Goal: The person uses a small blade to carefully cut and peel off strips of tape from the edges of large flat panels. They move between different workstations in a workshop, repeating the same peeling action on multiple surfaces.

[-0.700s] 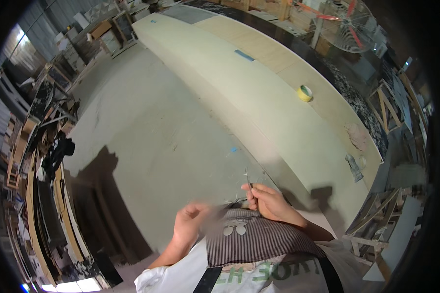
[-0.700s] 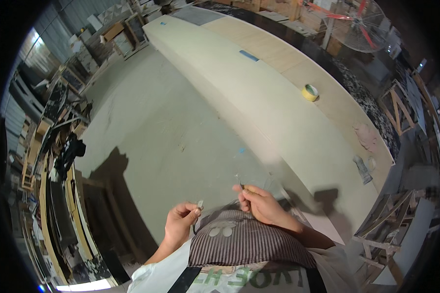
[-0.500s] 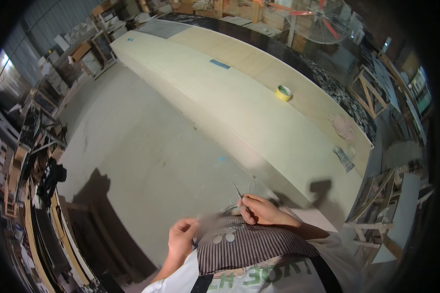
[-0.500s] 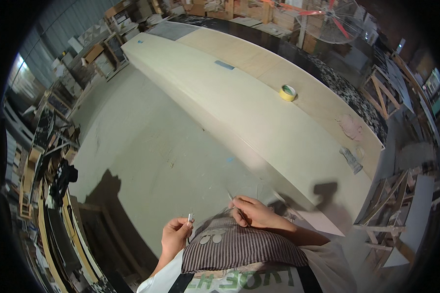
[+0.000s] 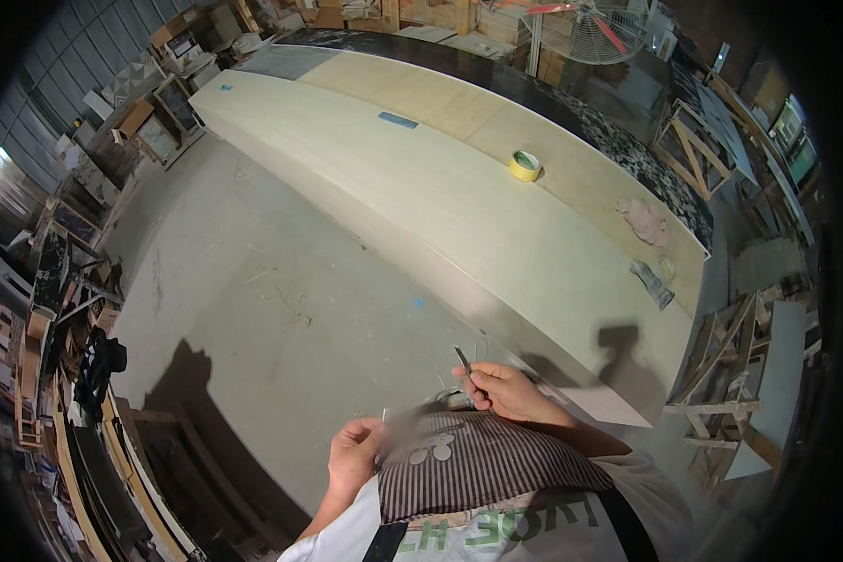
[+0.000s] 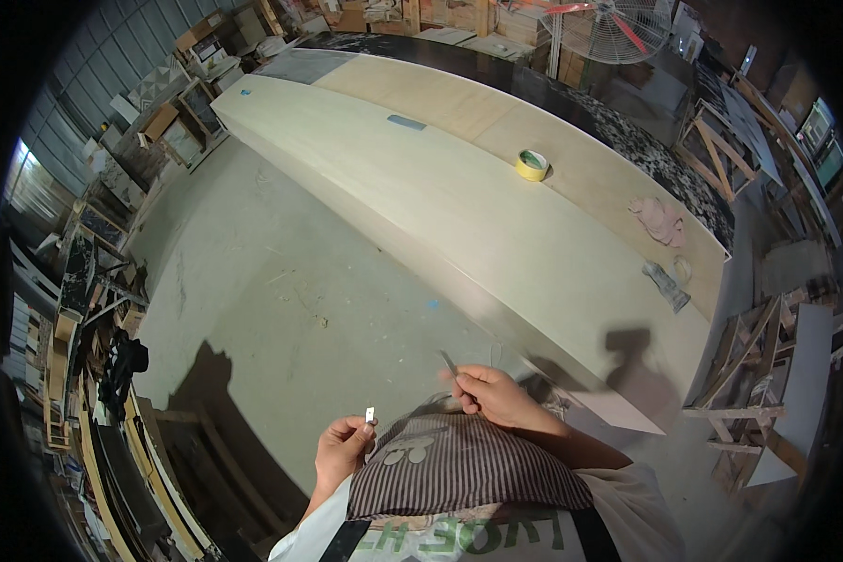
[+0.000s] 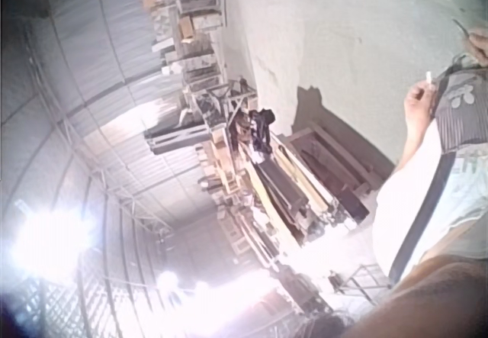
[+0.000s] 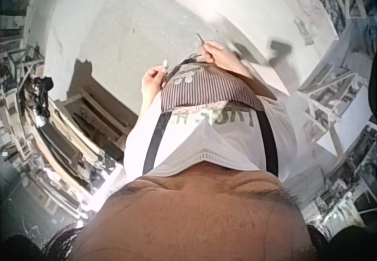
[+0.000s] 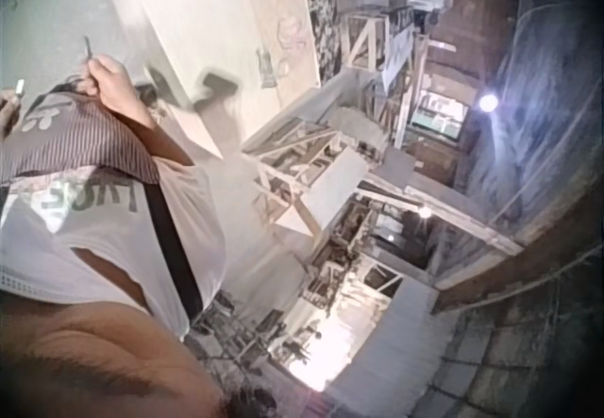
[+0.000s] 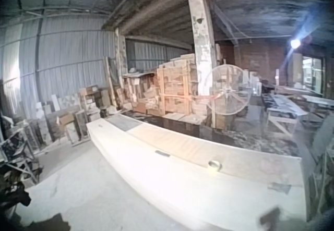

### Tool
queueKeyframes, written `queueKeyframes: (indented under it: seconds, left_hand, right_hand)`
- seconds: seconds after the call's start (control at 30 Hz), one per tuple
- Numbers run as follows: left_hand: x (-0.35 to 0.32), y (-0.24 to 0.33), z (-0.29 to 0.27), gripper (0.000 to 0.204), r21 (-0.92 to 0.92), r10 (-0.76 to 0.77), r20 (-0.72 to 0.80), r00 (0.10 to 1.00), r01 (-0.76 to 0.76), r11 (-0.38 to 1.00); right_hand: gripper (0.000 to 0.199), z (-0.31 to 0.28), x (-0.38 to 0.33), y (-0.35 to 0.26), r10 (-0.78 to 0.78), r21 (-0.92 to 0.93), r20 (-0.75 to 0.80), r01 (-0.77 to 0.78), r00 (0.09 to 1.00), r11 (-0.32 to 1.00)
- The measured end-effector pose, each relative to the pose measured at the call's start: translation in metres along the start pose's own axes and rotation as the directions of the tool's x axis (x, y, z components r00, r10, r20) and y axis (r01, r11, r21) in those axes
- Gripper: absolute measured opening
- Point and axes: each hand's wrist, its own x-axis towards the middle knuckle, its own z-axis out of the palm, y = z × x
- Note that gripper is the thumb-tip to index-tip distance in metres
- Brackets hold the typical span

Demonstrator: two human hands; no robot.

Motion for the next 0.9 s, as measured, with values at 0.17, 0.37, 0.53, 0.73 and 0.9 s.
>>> queueKeyframes:
  seconds: [0.17, 0.37, 0.53, 0.73, 0.9]
  left_hand:
    - [0.0, -0.002, -0.001, 0.009, -0.016, 0.005, 0.001, 1.0, -0.005, 1.0]
    - [-0.003, -0.004, -0.007, 0.009, -0.04, -0.008, -0.028, 1.0, 0.007, 0.999]
    - [-0.002, -0.004, -0.005, 0.008, -0.032, -0.012, -0.053, 0.999, 0.011, 0.999]
    - [0.002, 0.001, -0.005, 0.01, -0.013, -0.014, -0.018, 1.0, 0.014, 1.0]
    - [0.006, 0.005, 0.015, 0.008, 0.031, -0.02, -0.084, 0.996, 0.023, 0.999]
  right_hand:
    - [0.031, -0.013, 0.006, 0.004, -0.06, -0.164, -0.111, 0.042, 0.992, 0.986]
    - [0.038, -0.049, 0.011, 0.001, 0.045, -0.587, -0.078, -0.082, 0.996, 0.805]
    - [0.033, -0.03, 0.021, -0.002, 0.358, -0.9, 0.284, 0.118, 0.889, 0.42]
    - [0.039, -0.041, 0.037, 0.027, 0.293, -0.965, 0.241, 0.198, 0.925, 0.171]
    - [0.036, -0.046, 0.044, 0.038, 0.31, -0.902, 0.269, 0.126, 0.912, 0.413]
